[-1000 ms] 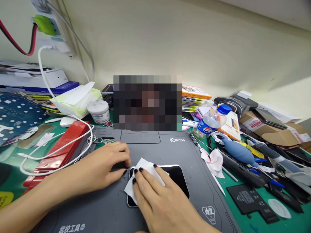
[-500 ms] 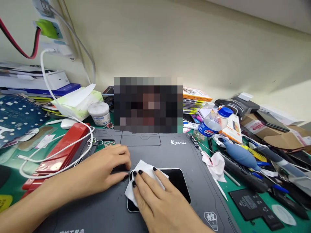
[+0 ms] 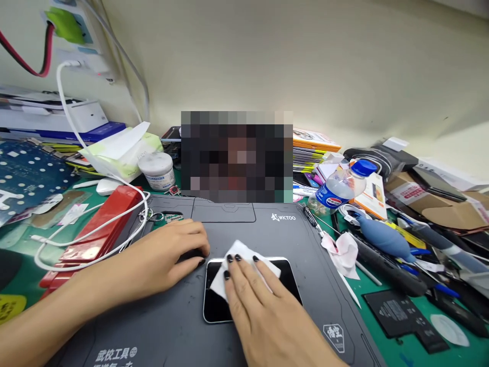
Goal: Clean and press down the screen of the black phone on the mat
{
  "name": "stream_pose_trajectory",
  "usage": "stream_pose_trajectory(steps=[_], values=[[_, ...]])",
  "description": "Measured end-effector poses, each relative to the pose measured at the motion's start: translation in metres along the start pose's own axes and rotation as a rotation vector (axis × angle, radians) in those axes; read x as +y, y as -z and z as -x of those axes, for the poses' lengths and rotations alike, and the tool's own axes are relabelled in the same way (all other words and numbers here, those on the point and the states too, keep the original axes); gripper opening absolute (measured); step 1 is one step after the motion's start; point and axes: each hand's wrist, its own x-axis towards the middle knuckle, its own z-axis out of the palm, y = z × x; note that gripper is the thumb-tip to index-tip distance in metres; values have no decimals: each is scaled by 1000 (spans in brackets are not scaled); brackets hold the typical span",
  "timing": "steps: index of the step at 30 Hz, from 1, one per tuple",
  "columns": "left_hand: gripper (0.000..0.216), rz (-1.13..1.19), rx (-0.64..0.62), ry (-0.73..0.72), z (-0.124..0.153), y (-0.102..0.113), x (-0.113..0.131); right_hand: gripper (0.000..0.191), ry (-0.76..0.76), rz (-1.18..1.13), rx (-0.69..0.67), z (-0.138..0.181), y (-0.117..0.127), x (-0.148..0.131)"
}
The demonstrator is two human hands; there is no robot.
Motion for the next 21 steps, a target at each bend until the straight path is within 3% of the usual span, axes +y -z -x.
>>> stream_pose_trajectory(steps=[3,5,10,15,21], values=[[20,-6,-12,-9,-1,3,1,45,-57,85,19,18,0,-10],[20,-12,-10,-9,-1,4,2,42,-4,88,53,20,-3,-17],[21,-20,-1,-13,-2,4,3,44,145,-12,124,-11,0,-16],[23,-19,-6,-7,-2,6,2,50,-14,62,-24,-1,8,-13],[21,-6,-10,11,-1,7,2,47,26,31,37,17,2,-34]])
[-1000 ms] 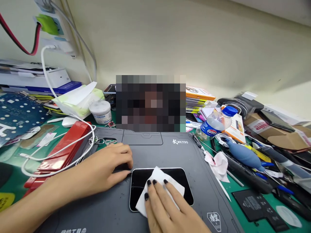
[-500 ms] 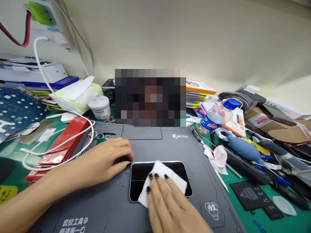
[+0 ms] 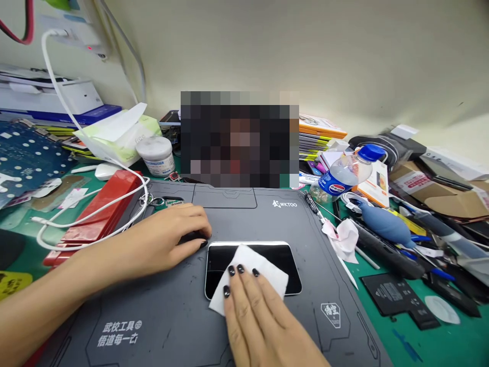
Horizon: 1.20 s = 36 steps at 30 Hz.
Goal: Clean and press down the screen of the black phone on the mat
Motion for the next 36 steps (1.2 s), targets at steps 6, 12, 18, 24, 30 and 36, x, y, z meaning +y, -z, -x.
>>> stream_pose_trajectory(steps=[6,12,18,24,30,36], values=[[20,12,-11,0,0,1,-2,71,-82,-128,-77,-20,0,14],[23,18,-10,0,-1,0,-5,53,-17,-175,-108,-22,3,19],[24,23,-19,2,0,0,-4,87,-65,-322,-246,-31,10,32],[22,28,-13,-8,-1,1,-6,80,-36,-384,-227,-33,16,32],[21,37,-1,-17,0,-2,-9,59,40,-305,-211,-34,16,31],[20,31,-16,-24,0,-1,-9,65,-57,-189,-190,-22,6,17]])
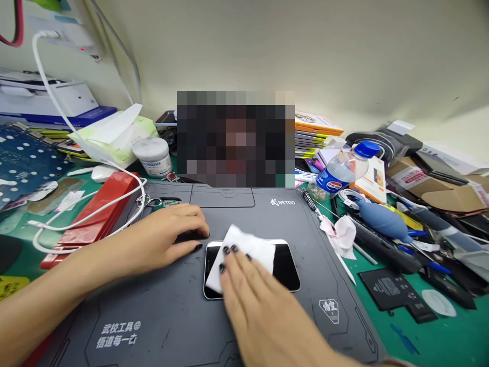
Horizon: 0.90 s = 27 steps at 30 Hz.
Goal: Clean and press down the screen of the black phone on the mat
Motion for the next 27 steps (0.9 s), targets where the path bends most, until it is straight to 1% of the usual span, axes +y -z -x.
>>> stream_pose_trajectory(steps=[1,2,4,5,7,8,9,11,13,14,17,18,20,21,23,24,26,27], values=[[18,-2,-1,0,0,0,0,53,53,18,29,2,-2,-3],[17,-3,-3,0,0,0,0,48,84,36,57,4,-4,-5],[16,-7,-9,3,1,1,0,48,77,81,80,8,-6,-7],[17,-9,-12,6,1,1,0,52,55,104,74,10,-6,-6],[17,-11,-13,14,2,0,0,69,-6,147,47,14,-6,-5],[17,-11,-12,18,2,0,0,73,-26,159,41,15,-6,-4],[16,-10,-10,21,2,0,1,70,-29,158,37,16,-6,-3],[15,-6,-7,24,3,-1,1,53,12,128,49,17,-6,-2],[15,-4,-6,24,3,-2,1,48,70,91,54,17,-6,0],[15,-5,-2,25,4,-3,1,51,74,90,49,16,-7,0],[16,-10,6,28,4,-3,1,74,-6,151,15,18,-9,-1],[16,-11,4,26,3,-3,1,72,-21,176,26,18,-10,-2],[15,-11,-7,20,2,-1,1,54,9,201,86,19,-12,-5],[15,-11,-12,16,2,-1,2,49,36,205,121,18,-12,-6],[16,-12,-12,12,1,0,2,47,66,217,151,16,-12,-7],[15,-14,-9,11,1,0,2,52,50,229,137,15,-11,-7],[14,-17,-4,12,1,-1,2,76,-23,265,99,16,-11,-6],[14,-19,-2,12,1,-1,2,83,-56,284,86,18,-11,-7]])
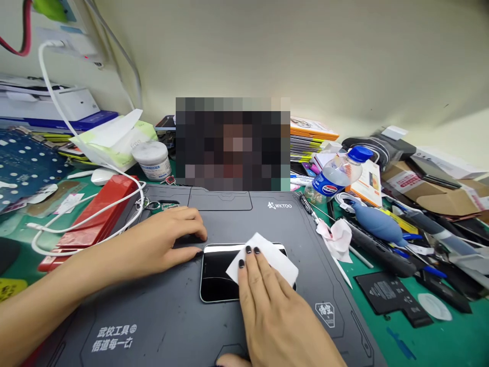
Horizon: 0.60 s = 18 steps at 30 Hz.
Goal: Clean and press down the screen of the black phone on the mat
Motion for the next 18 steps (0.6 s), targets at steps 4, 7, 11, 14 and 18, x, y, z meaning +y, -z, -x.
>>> stream_pose_trajectory(steps=[4,7,11,14,18], values=[[16,-14,8,2,0,-2,1,54,33,35,14,6,0,-2],[19,-20,9,-1,0,-3,0,57,56,23,28,2,2,-1],[14,-19,8,-11,1,-5,-2,92,-50,21,46,-1,3,2],[14,-24,32,-8,1,-7,-3,53,-7,15,95,5,0,1],[14,-13,31,-8,1,-7,-2,44,55,-68,128,11,-6,1]])
